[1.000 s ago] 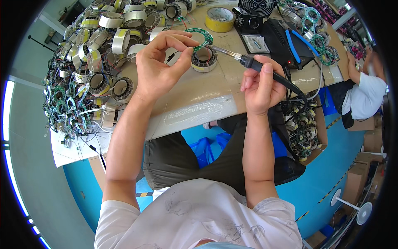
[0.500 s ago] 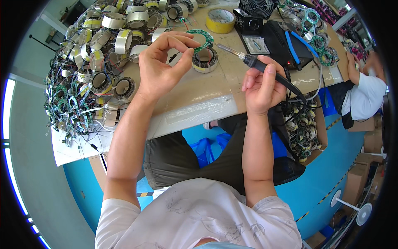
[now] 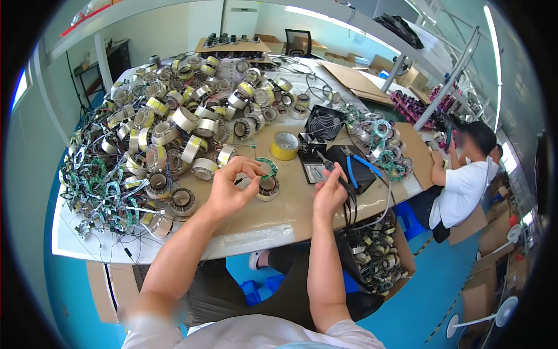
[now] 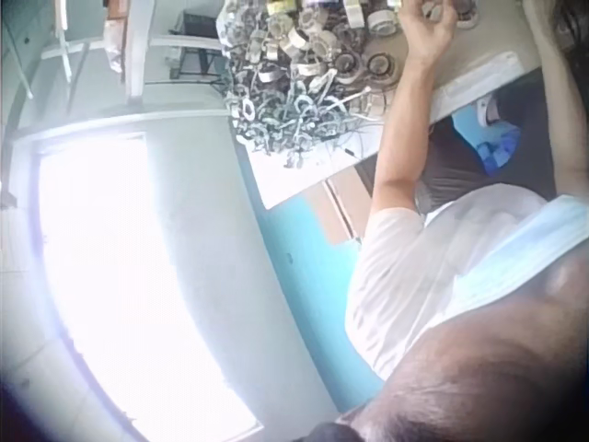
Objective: Soldering wires to circuit boards and assembling small electronic motor components on a production line.
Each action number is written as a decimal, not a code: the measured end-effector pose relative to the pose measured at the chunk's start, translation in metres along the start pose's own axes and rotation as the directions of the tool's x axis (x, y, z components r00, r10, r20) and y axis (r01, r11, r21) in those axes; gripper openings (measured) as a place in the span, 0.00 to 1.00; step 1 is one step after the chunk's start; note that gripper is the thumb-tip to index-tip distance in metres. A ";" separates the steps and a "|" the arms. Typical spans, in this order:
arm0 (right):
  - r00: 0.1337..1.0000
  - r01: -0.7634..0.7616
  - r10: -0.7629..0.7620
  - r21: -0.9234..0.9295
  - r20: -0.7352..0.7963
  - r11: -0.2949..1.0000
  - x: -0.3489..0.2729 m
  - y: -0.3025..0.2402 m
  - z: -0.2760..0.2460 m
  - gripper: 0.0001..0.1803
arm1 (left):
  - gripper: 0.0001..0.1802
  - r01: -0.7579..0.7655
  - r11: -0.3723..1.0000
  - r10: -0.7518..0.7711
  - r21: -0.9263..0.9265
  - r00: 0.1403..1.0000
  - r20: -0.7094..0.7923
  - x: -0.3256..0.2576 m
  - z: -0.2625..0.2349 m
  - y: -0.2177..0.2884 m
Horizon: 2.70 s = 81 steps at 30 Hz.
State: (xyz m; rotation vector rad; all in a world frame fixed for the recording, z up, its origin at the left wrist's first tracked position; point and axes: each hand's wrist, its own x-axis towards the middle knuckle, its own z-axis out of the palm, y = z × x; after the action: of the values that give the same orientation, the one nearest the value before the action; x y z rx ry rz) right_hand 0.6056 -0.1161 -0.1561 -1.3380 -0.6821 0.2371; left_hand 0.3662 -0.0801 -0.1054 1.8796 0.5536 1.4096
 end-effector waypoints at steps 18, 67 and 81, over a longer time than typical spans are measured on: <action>0.781 0.469 -0.258 -0.260 0.569 0.844 -0.066 -0.071 0.033 0.11 | 0.06 -0.040 0.990 0.040 -0.138 0.999 -0.004 0.004 -0.002 -0.009; 0.402 0.854 -0.279 -0.248 0.872 0.456 0.035 -0.068 0.186 0.14 | 0.22 -0.223 0.959 0.252 0.177 0.954 -0.160 -0.020 0.004 0.007; 0.672 0.738 -0.438 -0.485 0.598 0.470 0.058 -0.074 0.190 0.17 | 0.17 -0.362 0.905 0.394 0.222 0.912 -0.116 -0.014 -0.002 0.006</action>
State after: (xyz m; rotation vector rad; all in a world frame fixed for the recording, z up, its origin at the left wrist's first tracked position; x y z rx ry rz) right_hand 0.5248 0.0513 -0.0534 -1.6737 -1.6983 -0.4156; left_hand 0.3592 -0.0927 -0.1096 2.1276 0.4281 1.8276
